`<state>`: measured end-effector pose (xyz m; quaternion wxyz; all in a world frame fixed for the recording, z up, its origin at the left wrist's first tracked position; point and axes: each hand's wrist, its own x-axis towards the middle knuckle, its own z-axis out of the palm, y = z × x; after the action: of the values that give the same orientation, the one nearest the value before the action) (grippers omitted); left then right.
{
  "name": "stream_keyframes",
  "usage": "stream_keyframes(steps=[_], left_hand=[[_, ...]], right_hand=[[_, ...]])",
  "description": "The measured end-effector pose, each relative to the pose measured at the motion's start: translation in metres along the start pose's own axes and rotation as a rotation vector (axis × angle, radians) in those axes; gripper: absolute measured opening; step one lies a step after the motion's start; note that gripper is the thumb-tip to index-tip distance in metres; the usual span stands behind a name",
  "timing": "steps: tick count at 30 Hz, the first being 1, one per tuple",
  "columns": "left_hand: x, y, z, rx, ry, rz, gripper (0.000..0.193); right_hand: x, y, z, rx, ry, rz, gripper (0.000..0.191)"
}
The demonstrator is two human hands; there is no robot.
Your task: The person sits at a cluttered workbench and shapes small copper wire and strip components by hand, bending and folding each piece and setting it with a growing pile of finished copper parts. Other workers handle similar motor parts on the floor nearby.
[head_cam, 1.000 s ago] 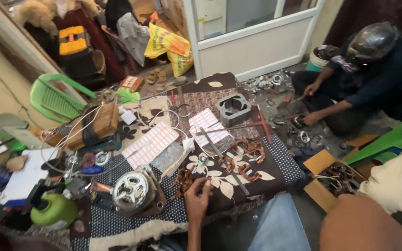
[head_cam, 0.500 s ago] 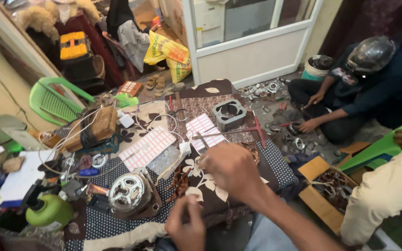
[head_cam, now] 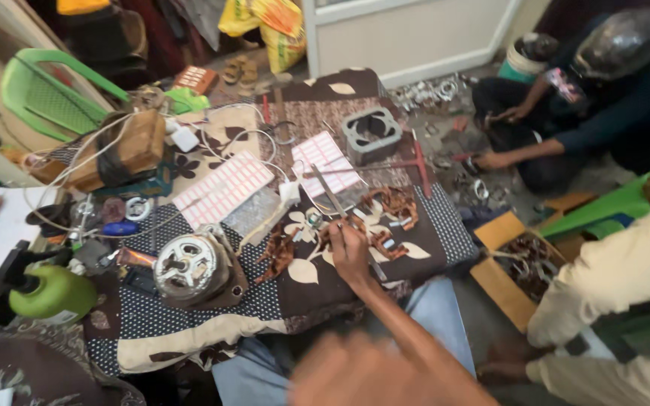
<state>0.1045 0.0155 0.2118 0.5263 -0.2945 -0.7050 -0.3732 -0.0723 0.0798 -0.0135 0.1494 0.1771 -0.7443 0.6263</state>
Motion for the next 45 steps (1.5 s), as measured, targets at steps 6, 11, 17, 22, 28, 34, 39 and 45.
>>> stream_keyframes(steps=[6, 11, 17, 22, 28, 34, 39, 45], left_hand=[[-0.084, -0.147, 0.057, 0.334, -0.037, -0.628, 0.018], [-0.154, -0.174, 0.075, 0.571, -0.068, -0.404, 0.035], [-0.183, -0.175, 0.072, 0.36, -0.102, -0.722, 0.024], [-0.165, -0.168, 0.071, 0.286, -0.225, -0.642, 0.019], [-0.172, -0.173, 0.075, 0.392, -0.329, -0.579, 0.019], [-0.181, -0.177, 0.075, 0.448, -0.379, -0.592, 0.02], [-0.178, -0.176, 0.074, 0.383, -0.317, -0.611, 0.02], [-0.177, -0.174, 0.071, 0.296, -0.291, -0.684, 0.026]], right_hand=[[0.008, -0.009, -0.004, 0.098, 0.02, 0.099, 0.044], [0.014, -0.011, -0.003, -0.017, 0.073, -0.17, 0.049], [0.008, 0.003, -0.006, 0.313, -0.013, 0.242, 0.059], [0.012, -0.005, -0.009, 0.191, -0.046, 0.0, 0.067], [0.011, -0.006, -0.01, 0.254, -0.067, 0.132, 0.066], [0.007, -0.014, -0.015, 0.396, -0.107, 0.152, 0.055], [0.011, -0.023, -0.017, 0.327, -0.154, 0.116, 0.038], [0.013, -0.026, -0.019, 0.401, -0.209, 0.145, 0.035]])
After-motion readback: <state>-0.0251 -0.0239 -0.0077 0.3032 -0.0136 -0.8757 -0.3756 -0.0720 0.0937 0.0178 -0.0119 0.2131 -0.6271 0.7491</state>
